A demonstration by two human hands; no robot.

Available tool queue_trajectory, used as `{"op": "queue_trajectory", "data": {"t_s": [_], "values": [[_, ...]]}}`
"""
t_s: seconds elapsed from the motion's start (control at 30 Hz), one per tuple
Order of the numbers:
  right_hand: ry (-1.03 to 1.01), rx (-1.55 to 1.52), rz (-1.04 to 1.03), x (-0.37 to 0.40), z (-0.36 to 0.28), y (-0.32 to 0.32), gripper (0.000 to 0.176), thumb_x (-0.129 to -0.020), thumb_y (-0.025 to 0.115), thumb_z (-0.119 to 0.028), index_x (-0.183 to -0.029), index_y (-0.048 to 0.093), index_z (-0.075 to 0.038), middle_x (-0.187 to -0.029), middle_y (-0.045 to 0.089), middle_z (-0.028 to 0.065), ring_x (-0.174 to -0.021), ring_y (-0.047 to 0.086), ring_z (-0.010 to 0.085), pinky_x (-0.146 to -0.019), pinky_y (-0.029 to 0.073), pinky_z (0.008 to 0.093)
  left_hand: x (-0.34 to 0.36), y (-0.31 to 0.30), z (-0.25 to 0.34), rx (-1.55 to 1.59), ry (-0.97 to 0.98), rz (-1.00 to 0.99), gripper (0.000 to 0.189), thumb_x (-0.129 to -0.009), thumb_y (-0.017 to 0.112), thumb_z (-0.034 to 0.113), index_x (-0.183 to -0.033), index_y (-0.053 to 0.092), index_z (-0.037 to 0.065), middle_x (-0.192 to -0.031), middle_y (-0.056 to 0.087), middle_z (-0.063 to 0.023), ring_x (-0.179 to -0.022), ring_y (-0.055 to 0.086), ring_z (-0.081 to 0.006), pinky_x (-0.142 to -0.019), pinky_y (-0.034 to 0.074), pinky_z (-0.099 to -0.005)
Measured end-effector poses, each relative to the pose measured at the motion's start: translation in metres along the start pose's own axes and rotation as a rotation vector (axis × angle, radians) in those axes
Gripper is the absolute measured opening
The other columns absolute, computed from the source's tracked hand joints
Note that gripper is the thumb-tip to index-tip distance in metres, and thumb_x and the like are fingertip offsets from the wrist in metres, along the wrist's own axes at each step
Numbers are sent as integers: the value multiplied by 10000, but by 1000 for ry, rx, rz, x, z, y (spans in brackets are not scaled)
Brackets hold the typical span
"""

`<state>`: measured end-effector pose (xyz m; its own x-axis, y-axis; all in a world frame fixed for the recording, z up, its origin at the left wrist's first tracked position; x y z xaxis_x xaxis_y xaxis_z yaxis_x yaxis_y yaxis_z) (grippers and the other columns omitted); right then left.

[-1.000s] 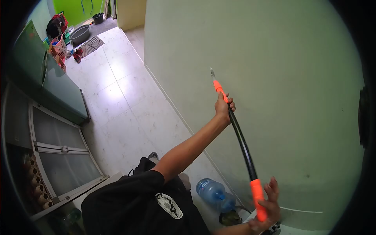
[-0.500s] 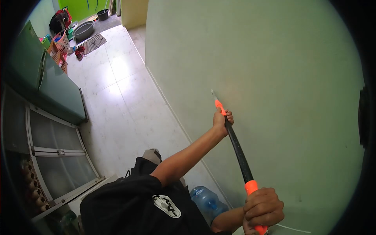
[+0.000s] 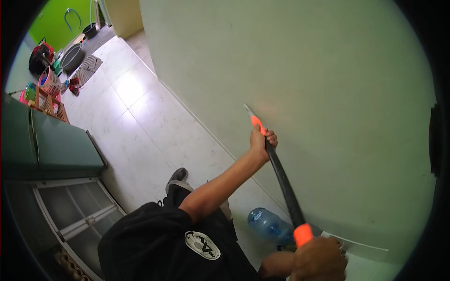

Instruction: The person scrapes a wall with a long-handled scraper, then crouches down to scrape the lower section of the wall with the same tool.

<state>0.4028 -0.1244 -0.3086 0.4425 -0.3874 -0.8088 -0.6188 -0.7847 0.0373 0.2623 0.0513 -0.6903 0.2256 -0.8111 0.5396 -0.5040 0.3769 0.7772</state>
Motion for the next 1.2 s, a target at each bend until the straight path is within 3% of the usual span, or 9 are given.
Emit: {"op": "queue_trajectory", "data": {"t_s": [0.13, 0.4, 0.5, 0.63, 0.83, 0.9, 1.03, 1.1, 1.2], "values": [[-51, -139, -407, -13, -19, 57, 226, -606, 698, -31, -549, 481, -53, -479, 448, 39, -363, 425, 141, -380, 337, 288, 28, 16, -5, 8, -99, -12, 406, -1075, 414, 469, -841, 449, 140, -606, 354, 34, -462, 359, -87, -373, 313, -218], [-2, 167, -163, 7, -16, 61, 386, -850, 673, -299, -585, 472, -102, -452, 423, -5, -353, 407, 122, -417, 292, 305, 22, 9, -7, 3, -171, -38, 450, -1081, 394, 495, -806, 417, 139, -603, 341, 33, -468, 342, -95, -384, 322, -229], [-209, 327, 419, 45, -43, 44, 392, -897, 615, -398, -665, 448, -129, -486, 392, -18, -384, 368, 131, -468, 321, 318, 27, 12, -8, -3, -187, -17, 455, -1079, 400, 496, -799, 424, 138, -602, 346, 33, -471, 349, -95, -387, 323, -232], [-150, 346, 554, 58, -39, 43, 368, -929, 545, -410, -694, 445, -144, -507, 378, -13, -409, 369, 125, -490, 334, 334, 25, 11, -7, -49, -210, -29, 468, -1064, 423, 517, -791, 451, 138, -604, 365, 33, -474, 360, -95, -392, 331, -225], [-228, 418, 348, 37, -40, 63, 317, -943, 511, -327, -703, 441, -132, -532, 419, -17, -442, 434, 123, -452, 310, 307, 28, 11, -9, -64, -272, 24, 497, -1058, 417, 546, -776, 448, 137, -601, 366, 34, -474, 359, -96, -391, 335, -225], [-711, 1069, 1127, 166, -99, 0, 301, -924, 537, -294, -690, 429, -139, -567, 449, -12, -469, 445, 125, -441, 286, 293, 0, -19, -5, -38, -273, 42, 519, -1057, 404, 562, -762, 441, 136, -602, 369, 36, -474, 356, -93, -389, 334, -225], [-14, 477, 248, 29, -8, 74, 352, -927, 586, -334, -662, 478, -128, -580, 483, 14, -446, 433, 144, -454, 306, 324, 5, -21, -7, -37, -343, 23, 515, -1067, 373, 556, -773, 435, 137, -599, 365, 42, -474, 351, -91, -394, 333, -227], [406, 949, 285, 18, -24, 85, 377, -919, 576, -333, -618, 466, -134, -524, 466, 24, -402, 395, 136, -427, 289, 311, 34, 1, -18, -64, -375, 12, 508, -1070, 365, 551, -784, 435, 138, -598, 360, 43, -475, 350, -91, -396, 334, -229], [-219, 408, 418, 44, -36, 56, 372, -913, 575, -302, -612, 443, -127, -502, 463, 24, -366, 362, 140, -406, 284, 316, 21, -5, -18, -96, -327, 38, 493, -1074, 363, 539, -796, 439, 139, -596, 353, 42, -475, 355, -94, -401, 332, -227]]}}
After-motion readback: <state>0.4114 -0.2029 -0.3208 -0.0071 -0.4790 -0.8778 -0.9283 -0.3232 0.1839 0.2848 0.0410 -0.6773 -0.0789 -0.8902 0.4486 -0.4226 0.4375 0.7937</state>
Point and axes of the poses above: each hand's wrist, its own x-axis away from the middle knuckle, its own y-axis out of the palm, z = x × y, the point moved 10 cm from there along -x, towards the middle knuckle
